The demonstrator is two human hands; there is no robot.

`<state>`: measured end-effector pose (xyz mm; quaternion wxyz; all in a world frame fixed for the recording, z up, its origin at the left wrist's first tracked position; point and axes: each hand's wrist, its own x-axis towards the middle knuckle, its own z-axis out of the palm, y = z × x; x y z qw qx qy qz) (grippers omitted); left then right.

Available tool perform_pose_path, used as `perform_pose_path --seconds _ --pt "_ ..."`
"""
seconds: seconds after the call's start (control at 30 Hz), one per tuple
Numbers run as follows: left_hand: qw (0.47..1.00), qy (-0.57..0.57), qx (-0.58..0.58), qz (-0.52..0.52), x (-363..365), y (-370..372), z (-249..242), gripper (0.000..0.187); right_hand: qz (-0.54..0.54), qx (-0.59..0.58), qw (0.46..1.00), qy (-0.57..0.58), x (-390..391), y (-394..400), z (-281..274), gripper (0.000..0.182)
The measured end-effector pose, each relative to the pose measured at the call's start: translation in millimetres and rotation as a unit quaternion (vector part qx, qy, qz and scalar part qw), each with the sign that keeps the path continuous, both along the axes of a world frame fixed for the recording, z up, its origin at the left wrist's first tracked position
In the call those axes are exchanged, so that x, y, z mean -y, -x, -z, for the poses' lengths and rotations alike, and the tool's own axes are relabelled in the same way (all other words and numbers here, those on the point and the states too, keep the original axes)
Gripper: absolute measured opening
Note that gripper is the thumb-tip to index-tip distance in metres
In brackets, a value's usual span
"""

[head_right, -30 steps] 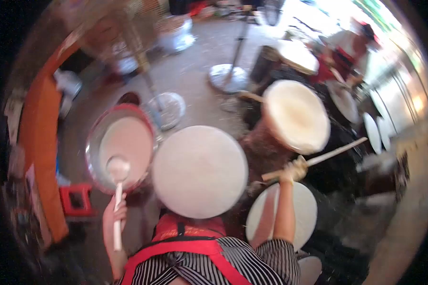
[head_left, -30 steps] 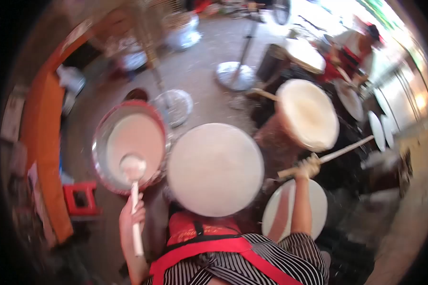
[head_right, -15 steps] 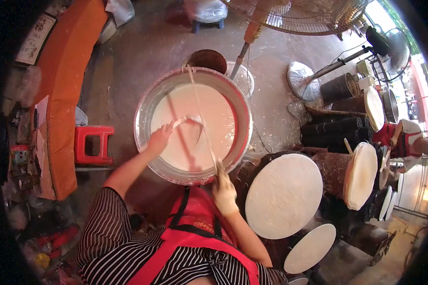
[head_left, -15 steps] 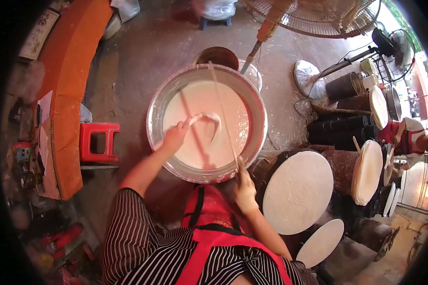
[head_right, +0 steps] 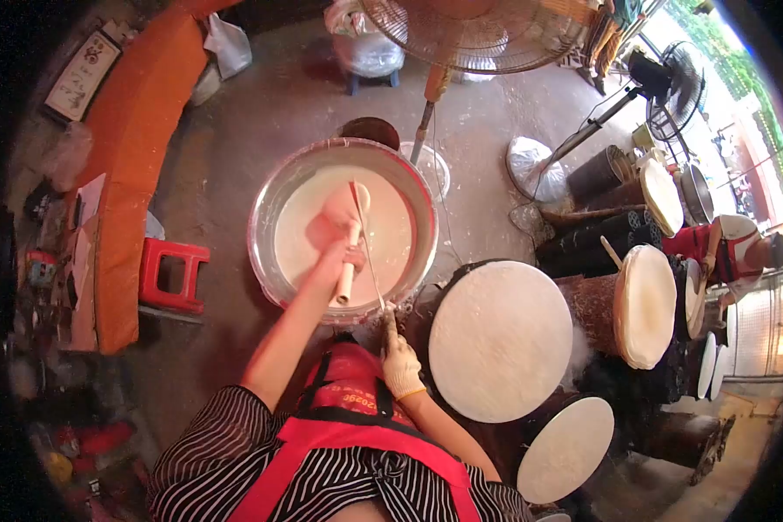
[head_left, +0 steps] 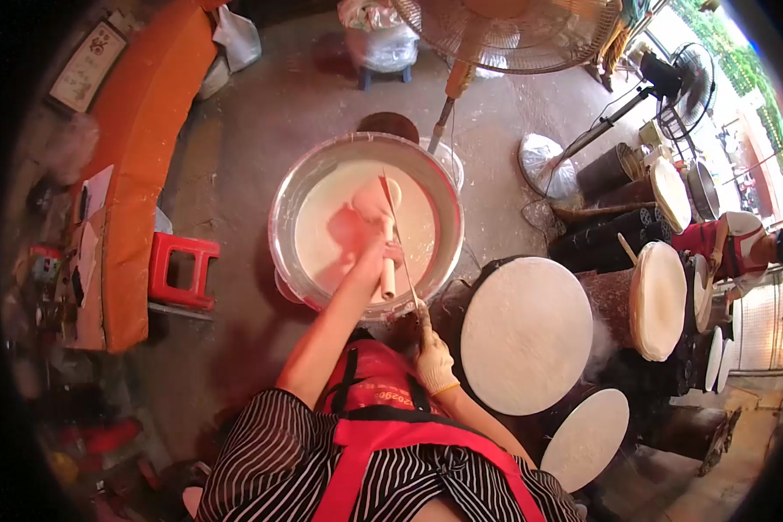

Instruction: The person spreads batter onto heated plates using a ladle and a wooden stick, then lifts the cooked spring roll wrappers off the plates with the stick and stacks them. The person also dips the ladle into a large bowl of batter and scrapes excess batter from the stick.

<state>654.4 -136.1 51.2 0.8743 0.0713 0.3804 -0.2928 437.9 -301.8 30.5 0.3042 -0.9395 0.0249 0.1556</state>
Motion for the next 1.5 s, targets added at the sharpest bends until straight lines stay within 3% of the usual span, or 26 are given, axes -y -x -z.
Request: perform_pose_path --seconds 0.1,0.17,0.27,0.37,0.43,0.5,0.57,0.63,0.7,0.73,0.8,0.9,0.97,1.0,1.1,1.2,1.27,1.3,1.37,1.43,1.5 --pt "0.995 -0.036 0.083 0.029 -7 14 -51 0.031 -0.023 0.108 0.992 -0.062 20 31 -28 0.087" --pt "0.988 -0.079 0.13 0.011 -8 43 -131 0.031 -0.035 0.135 0.989 -0.058 31 42 -42 0.083" --pt "0.945 -0.238 0.222 0.007 -15 71 -224 0.026 -0.054 0.234 0.97 -0.046 39 47 -74 0.079" --pt "0.867 -0.346 0.357 0.032 -40 86 -303 0.02 -0.07 0.27 0.958 -0.069 49 39 -125 0.076" --pt "0.779 -0.445 0.439 0.053 -57 95 -357 0.024 -0.071 0.387 0.914 -0.096 51 29 -153 0.074" --pt "0.717 -0.512 0.466 0.084 -77 95 -393 0.026 -0.031 0.421 0.906 -0.008 51 16 -163 0.072" --pt "0.686 -0.539 0.472 0.129 -102 82 -392 0.029 0.012 0.451 0.893 0.014 38 15 -180 0.071" --pt "0.654 -0.564 0.47 0.183 -132 55 -367 0.033 0.03 0.553 0.832 0.024 18 12 -177 0.062" --pt "0.831 -0.363 0.319 0.277 -158 22 -328 0.031 0.025 0.375 0.921 0.106 -6 25 -173 0.07" --pt "0.851 -0.332 0.275 0.299 -163 20 -313 0.033 0.021 0.344 0.932 0.111 -13 31 -158 0.071" --pt "0.86 -0.28 0.247 0.349 -169 32 -279 0.035 0.017 0.301 0.95 0.083 -24 72 -156 0.078" --pt "0.878 -0.192 0.187 0.396 -148 92 -272 0.031 0.118 0.44 0.889 0.048 -19 154 -130 0.071" --pt "0.861 -0.195 0.175 0.435 -122 133 -277 0.032 0.178 0.425 0.886 -0.05 -11 225 -130 0.067" --pt "0.855 -0.187 0.161 0.457 -107 155 -282 0.033 0.215 0.416 0.882 -0.041 -6 263 -121 0.066" --pt "0.808 -0.176 0.136 0.545 -51 228 -295 0.034 0.344 0.38 0.858 -0.025 0 390 -87 0.062" --pt "0.732 -0.074 0.1 0.669 26 307 -302 0.027 0.477 0.338 0.811 -0.003 0 519 -63 0.057" --pt "0.667 -0.016 0.081 0.741 90 370 -306 0.023 0.607 0.265 0.744 -0.084 -12 599 -58 0.049" --pt "0.634 -0.009 0.084 0.769 123 408 -311 0.022 0.644 0.265 0.714 -0.069 -16 637 -54 0.049" --pt "0.603 0.059 0.014 0.796 188 484 -314 0.025 0.653 0.321 0.685 -0.049 -15 708 -48 0.044" --pt "0.564 0.073 0.022 0.822 256 558 -313 0.028 0.643 0.396 0.655 0.003 0 764 -48 0.049" --pt "0.473 0.06 0.177 0.861 317 642 -322 0.033 0.683 0.343 0.641 -0.074 17 811 -101 0.059"
